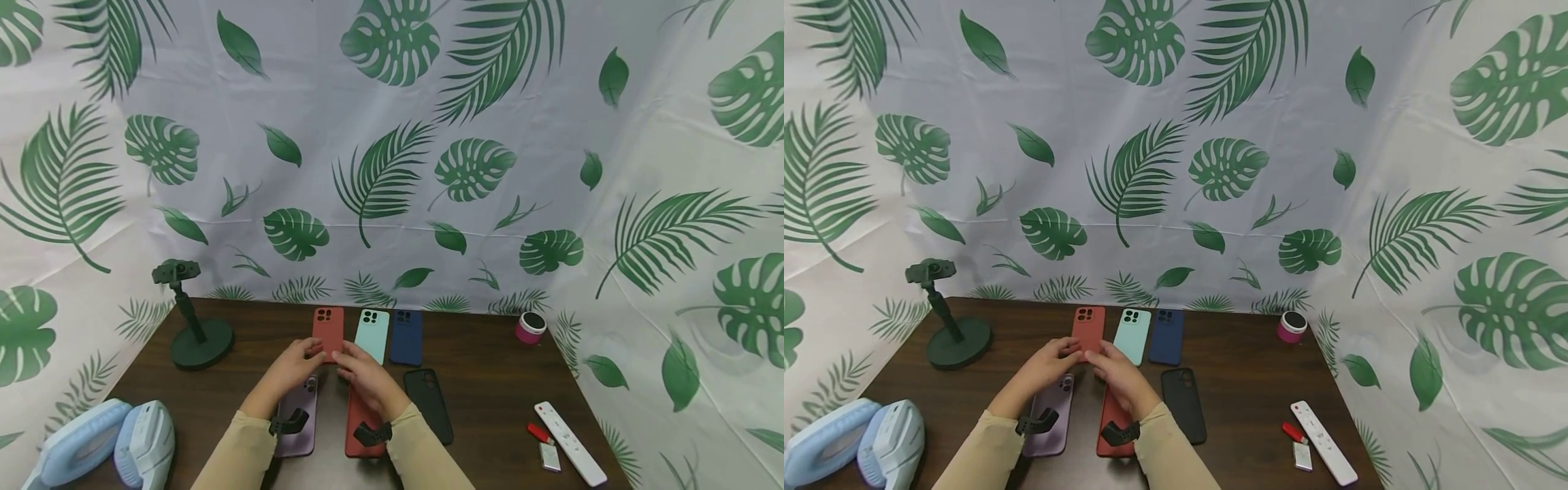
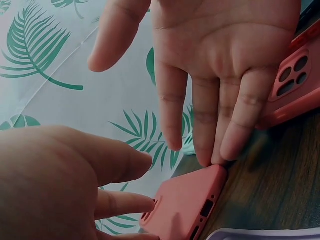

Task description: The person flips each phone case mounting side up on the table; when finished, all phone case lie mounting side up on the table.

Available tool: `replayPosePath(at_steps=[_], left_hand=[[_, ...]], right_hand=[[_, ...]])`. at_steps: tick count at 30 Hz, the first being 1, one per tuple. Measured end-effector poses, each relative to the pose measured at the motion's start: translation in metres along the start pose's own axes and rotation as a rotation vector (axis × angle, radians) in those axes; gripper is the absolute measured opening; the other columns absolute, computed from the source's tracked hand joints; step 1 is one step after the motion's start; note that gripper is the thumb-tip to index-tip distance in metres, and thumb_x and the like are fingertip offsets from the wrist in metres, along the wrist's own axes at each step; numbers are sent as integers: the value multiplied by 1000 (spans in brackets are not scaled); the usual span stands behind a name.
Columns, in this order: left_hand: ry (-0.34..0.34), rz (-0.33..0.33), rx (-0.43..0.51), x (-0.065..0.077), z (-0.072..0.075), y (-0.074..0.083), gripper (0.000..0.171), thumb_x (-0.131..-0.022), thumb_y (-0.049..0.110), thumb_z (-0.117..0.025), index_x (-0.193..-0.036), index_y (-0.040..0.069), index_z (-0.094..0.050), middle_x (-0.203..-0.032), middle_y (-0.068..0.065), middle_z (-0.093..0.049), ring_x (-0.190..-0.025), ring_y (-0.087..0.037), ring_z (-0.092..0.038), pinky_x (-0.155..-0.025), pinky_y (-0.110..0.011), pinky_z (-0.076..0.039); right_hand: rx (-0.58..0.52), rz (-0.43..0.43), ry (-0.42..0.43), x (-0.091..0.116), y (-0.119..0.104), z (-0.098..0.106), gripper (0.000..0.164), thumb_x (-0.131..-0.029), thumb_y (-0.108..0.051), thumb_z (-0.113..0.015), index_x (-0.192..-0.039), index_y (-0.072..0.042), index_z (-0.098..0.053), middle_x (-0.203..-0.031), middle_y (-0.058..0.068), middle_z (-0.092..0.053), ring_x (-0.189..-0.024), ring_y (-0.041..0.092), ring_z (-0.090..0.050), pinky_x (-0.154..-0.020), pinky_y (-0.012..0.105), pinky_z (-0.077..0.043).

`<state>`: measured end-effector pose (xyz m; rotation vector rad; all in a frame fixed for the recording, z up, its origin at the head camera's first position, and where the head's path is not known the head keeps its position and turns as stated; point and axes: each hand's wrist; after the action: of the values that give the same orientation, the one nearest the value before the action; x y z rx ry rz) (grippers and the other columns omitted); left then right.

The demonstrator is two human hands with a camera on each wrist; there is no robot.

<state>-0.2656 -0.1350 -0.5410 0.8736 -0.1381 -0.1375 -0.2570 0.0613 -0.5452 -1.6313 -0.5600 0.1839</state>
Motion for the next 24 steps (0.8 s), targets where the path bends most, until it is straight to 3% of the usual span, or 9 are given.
replayPosePath(at_steps=[9, 18, 24], left_hand=[[-3, 19, -28, -1, 0, 0, 46, -102, 29, -60, -138, -1, -58, -136, -26, -55, -124, -42, -58, -101, -58, -49], [12, 2, -47, -1, 0, -2, 41, -100, 28, -62, -132, 2, -63, -130, -23, -57, -118, -38, -61, -98, -57, -50], [10, -5, -49, -2, 1, -2, 40, -101, 28, -62, -131, 2, -63, -127, -22, -58, -116, -37, -62, -98, -56, -51]], right_hand=[[-43, 2, 8, 1, -1, 0, 87, -100, -40, -62, -161, -1, -14, -169, 22, -13, -155, 34, -23, -122, 51, -30], [-74, 30, 4, 4, -4, 0, 72, -105, -29, -53, -161, 0, -17, -167, 19, -21, -150, 32, -32, -117, 53, -36], [-76, 37, 11, 4, -6, 0, 71, -105, -29, -53, -160, 0, -19, -166, 19, -24, -148, 31, -34, -113, 52, -40]])
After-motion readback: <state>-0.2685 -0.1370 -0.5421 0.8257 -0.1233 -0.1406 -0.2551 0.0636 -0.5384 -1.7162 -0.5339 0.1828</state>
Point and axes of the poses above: each hand's wrist, its own x-axis away from the middle knuckle, its own z-axis out of the back of the hand, y = z × x
